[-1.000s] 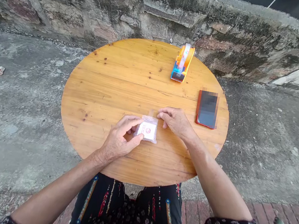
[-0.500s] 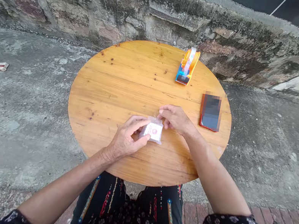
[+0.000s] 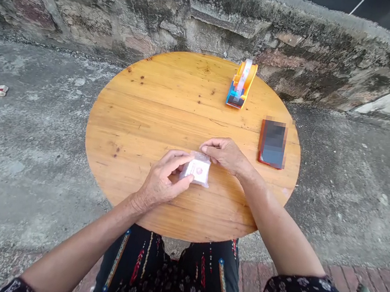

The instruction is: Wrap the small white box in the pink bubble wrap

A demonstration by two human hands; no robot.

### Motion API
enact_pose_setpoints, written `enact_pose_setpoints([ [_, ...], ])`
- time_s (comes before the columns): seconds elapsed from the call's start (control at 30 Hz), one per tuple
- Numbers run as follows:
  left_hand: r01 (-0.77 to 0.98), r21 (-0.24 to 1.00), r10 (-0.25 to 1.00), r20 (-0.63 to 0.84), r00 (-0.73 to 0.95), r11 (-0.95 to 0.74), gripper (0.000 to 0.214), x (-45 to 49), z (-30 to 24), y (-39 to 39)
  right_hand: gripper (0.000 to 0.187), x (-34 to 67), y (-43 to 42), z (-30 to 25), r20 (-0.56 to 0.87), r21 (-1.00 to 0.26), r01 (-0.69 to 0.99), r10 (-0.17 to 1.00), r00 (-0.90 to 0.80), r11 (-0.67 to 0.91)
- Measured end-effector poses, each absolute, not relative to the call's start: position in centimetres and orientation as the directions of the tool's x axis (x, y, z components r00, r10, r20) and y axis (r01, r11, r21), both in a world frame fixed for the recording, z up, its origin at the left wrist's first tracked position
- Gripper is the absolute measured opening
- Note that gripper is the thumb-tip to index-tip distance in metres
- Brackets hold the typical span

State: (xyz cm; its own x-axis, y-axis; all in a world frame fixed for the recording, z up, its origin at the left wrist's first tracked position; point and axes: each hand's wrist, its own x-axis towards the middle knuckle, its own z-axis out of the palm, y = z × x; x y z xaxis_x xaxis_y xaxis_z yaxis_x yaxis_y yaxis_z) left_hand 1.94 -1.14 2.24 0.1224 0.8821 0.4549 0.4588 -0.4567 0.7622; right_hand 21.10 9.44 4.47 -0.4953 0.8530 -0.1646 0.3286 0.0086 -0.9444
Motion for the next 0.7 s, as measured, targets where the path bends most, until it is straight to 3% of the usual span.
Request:
enact_pose_setpoints([
  [0.2, 0.462, 0.748, 0.871, 0.473, 0.133, -0.477, 0.037, 1.8, 2.1, -1.2, 0.021, 21.1, 9.1, 4.2, 0.038, -0.850, 0.432, 0.853, -0.521, 0.301],
  [0.53, 0.468, 0.743, 0.869, 0.476, 0.131, -0.478, 0.038, 1.9, 2.1, -1.1, 0.020, 20.4, 8.2, 6.4, -0.026, -0.636, 0.648, 0.827, -0.561, 0.419],
  [0.7, 0.445, 0.732, 0.846, 0.518, 0.127, -0.515, 0.037, 1.9, 1.8, -1.0, 0.019, 20.4, 8.4, 6.6, -0.045, -0.619, 0.655, 0.812, -0.581, 0.434],
])
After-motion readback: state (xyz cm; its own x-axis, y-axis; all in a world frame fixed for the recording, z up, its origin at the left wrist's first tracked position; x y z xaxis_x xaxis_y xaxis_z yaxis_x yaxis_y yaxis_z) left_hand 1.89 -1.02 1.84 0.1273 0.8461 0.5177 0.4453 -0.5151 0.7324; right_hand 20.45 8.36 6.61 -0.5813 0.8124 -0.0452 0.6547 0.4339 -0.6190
